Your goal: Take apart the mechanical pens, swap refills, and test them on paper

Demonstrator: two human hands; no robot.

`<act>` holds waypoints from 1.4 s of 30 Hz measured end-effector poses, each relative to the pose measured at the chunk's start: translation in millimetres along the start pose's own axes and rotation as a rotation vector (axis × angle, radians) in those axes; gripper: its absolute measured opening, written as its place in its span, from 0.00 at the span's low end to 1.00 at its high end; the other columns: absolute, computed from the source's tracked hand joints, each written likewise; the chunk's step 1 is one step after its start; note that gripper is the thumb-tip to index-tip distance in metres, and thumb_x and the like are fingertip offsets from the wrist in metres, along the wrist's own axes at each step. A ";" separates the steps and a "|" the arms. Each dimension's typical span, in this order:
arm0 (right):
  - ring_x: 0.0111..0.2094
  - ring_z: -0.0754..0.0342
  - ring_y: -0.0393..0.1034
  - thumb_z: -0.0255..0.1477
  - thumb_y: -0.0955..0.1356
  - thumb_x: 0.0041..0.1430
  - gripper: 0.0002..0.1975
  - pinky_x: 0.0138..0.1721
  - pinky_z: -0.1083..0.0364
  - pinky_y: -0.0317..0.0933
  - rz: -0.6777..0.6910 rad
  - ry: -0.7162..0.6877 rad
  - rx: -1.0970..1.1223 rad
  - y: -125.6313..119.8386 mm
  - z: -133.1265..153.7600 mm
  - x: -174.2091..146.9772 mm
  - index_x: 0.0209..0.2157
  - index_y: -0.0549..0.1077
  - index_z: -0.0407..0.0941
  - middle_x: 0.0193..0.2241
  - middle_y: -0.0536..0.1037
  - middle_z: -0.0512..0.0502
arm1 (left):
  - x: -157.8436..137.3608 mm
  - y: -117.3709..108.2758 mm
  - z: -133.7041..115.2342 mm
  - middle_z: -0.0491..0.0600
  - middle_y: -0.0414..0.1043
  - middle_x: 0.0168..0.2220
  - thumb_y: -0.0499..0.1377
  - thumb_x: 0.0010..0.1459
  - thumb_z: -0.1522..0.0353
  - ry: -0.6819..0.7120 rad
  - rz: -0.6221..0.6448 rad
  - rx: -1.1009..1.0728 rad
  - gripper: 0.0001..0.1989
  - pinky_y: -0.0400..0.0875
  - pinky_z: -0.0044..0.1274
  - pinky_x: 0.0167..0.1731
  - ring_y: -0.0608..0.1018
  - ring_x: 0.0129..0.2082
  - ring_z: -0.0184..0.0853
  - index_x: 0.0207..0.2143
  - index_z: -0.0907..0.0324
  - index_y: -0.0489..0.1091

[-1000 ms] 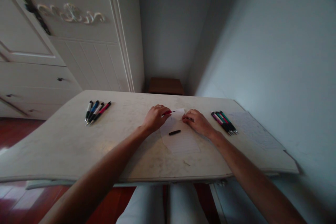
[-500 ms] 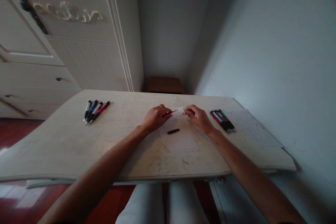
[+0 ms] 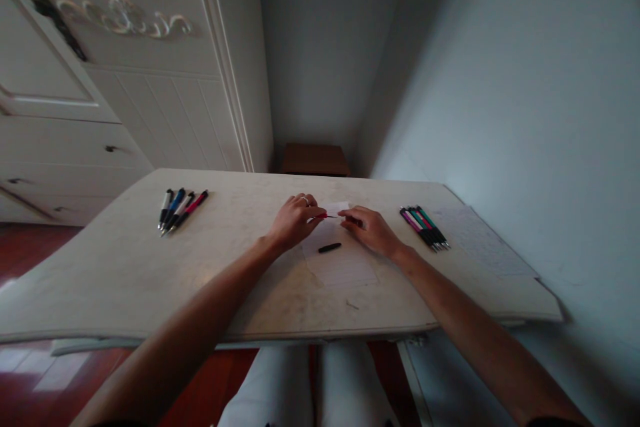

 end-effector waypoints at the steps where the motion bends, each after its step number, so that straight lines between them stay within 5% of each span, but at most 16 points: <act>1: 0.30 0.55 0.68 0.33 0.66 0.64 0.12 0.34 0.55 0.64 0.011 -0.009 -0.004 1.7 1.1 -0.1 0.45 0.77 0.44 0.33 0.76 0.45 | -0.1 -0.4 -2.3 0.51 0.74 0.35 0.60 0.61 0.67 0.016 -0.001 0.012 0.08 0.66 0.29 0.37 0.73 0.36 0.36 0.39 0.56 0.79; 13: 0.31 0.54 0.70 0.30 0.66 0.64 0.10 0.36 0.55 0.64 -0.017 -0.055 -0.027 0.7 13.1 0.3 0.41 0.79 0.45 0.32 0.77 0.45 | 1.3 -3.0 -17.8 0.50 0.75 0.36 0.58 0.63 0.66 0.087 0.020 0.083 0.09 0.62 0.28 0.37 0.71 0.38 0.37 0.38 0.54 0.79; 23: 0.32 0.53 0.73 0.28 0.67 0.61 0.10 0.37 0.54 0.66 -0.044 0.030 -0.175 -35.1 -21.9 -1.5 0.38 0.81 0.45 0.32 0.80 0.44 | -5.4 0.5 36.8 0.52 0.77 0.37 0.61 0.59 0.66 -0.232 0.262 0.166 0.08 0.65 0.31 0.41 0.74 0.41 0.42 0.39 0.54 0.80; 29: 0.35 0.52 0.75 0.27 0.67 0.60 0.10 0.40 0.54 0.66 -0.010 0.073 -0.213 -38.5 -31.6 -3.1 0.38 0.81 0.45 0.34 0.81 0.43 | -8.1 5.7 40.3 0.53 0.76 0.39 0.61 0.59 0.64 -0.247 0.346 0.076 0.12 0.67 0.31 0.46 0.74 0.44 0.42 0.44 0.56 0.78; 37: 0.35 0.52 0.76 0.27 0.67 0.59 0.09 0.42 0.53 0.68 0.014 0.095 -0.178 -38.4 -38.1 -4.5 0.37 0.82 0.46 0.35 0.82 0.44 | -11.3 -1.1 56.4 0.53 0.78 0.42 0.64 0.56 0.61 -0.225 0.340 -0.076 0.19 0.70 0.30 0.46 0.77 0.43 0.40 0.49 0.58 0.74; 42: 0.36 0.51 0.76 0.26 0.69 0.57 0.08 0.42 0.51 0.69 0.055 0.112 -0.139 -33.1 -42.5 -6.5 0.38 0.81 0.46 0.37 0.82 0.43 | -6.4 -21.2 59.9 0.54 0.78 0.42 0.55 0.64 0.64 -0.249 0.149 -0.115 0.14 0.71 0.30 0.43 0.78 0.40 0.38 0.46 0.61 0.75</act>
Point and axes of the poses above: each hand's wrist, its own x-axis towards the middle knuckle, its own y-axis out of the palm, z = x × y, the point moved 8 cm from there along x, towards the middle knuckle
